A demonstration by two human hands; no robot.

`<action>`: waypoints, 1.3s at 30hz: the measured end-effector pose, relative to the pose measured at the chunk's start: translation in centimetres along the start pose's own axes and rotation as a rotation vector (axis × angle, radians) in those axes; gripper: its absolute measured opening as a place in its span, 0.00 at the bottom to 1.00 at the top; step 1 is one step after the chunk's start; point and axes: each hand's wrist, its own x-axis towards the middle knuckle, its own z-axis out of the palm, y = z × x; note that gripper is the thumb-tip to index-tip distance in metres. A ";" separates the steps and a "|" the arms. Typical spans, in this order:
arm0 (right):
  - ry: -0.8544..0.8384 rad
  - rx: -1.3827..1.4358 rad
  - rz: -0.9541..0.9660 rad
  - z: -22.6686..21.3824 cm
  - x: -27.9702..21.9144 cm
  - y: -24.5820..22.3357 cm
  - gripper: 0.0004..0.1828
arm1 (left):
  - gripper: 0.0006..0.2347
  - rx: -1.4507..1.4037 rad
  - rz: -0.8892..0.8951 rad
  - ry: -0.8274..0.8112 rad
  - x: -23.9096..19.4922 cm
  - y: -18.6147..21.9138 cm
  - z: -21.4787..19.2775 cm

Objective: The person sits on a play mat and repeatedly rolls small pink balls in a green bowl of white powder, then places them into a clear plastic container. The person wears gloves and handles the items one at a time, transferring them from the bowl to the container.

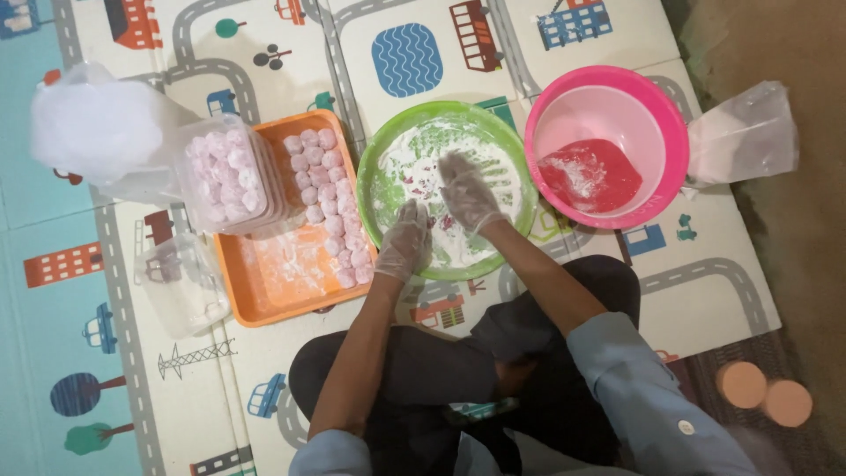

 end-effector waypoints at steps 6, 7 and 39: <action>0.183 0.869 -0.081 -8.8 -6.9 -1.0 0.16 | 0.32 -0.230 -0.075 -0.011 0.1 0.3 0.9; 0.179 0.864 -0.087 -8.2 -7.0 -1.0 0.16 | 0.32 -0.237 -0.080 -0.009 -0.3 0.4 0.5; 0.132 0.557 -0.264 -7.5 -12.2 -0.3 0.27 | 0.32 -0.323 -0.129 0.030 -0.4 1.9 -1.0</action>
